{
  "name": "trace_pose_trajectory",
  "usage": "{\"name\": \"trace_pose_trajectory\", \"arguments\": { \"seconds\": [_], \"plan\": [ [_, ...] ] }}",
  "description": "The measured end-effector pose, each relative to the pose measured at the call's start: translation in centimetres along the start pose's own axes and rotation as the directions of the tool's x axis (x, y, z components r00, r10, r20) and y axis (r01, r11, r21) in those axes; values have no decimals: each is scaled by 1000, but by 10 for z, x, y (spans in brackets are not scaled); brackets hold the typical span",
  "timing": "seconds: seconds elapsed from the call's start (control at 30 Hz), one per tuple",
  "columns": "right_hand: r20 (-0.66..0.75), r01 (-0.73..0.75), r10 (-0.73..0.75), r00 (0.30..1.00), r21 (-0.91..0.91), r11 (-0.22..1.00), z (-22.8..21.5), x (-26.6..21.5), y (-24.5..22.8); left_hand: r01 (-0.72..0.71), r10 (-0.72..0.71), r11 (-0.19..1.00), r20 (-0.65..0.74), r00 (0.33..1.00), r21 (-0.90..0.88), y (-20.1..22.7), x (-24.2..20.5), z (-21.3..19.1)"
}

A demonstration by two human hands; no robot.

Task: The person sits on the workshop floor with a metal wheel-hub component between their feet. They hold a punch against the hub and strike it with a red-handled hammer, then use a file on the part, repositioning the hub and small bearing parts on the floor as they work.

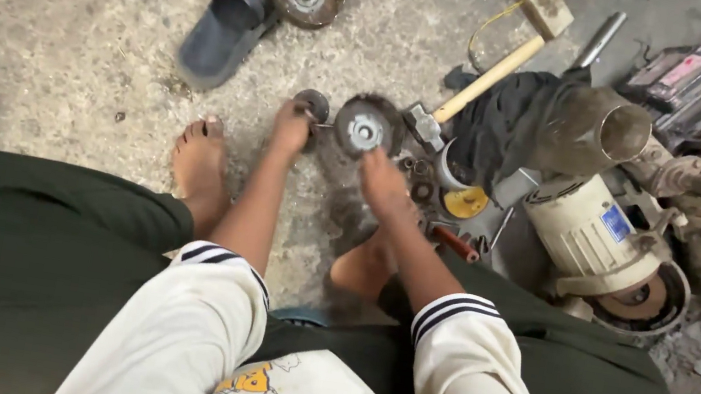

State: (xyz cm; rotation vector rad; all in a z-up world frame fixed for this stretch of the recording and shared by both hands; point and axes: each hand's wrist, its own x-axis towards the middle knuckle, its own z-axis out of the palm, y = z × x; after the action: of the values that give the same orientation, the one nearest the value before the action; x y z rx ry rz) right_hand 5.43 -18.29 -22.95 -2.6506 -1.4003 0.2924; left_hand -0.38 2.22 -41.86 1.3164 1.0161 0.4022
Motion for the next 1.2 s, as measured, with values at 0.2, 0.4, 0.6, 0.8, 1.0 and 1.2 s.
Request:
{"name": "trace_pose_trajectory", "arguments": {
  "seconds": [0.2, 0.4, 0.6, 0.8, 1.0, 1.2],
  "plan": [
    [253, 292, -293, 922, 43, 955, 70, -44, -36, 258, -316, 904, -125, 941, -339, 74, -17, -48],
    [201, 482, -489, 849, 83, 872, 65, -42, -58, 248, -191, 891, 182, 965, -380, 78, -20, -35],
    [216, 380, -374, 902, 13, 925, 43, -20, -38, -11, 15, 998, 64, 998, -65, 88, -29, -35],
    [-104, -197, 221, 970, 201, 960, 32, 12, 11, 140, -145, 989, -125, 982, -49, 80, -36, -60],
    [-253, -328, 365, 896, 176, 928, -6, 7, 35, -130, 302, 847, -266, 915, 515, 76, -69, -81],
    [-285, -274, 315, 905, 176, 946, -14, 11, 42, -151, 346, 658, -118, 931, 738, 99, -101, -94]
  ]
}}
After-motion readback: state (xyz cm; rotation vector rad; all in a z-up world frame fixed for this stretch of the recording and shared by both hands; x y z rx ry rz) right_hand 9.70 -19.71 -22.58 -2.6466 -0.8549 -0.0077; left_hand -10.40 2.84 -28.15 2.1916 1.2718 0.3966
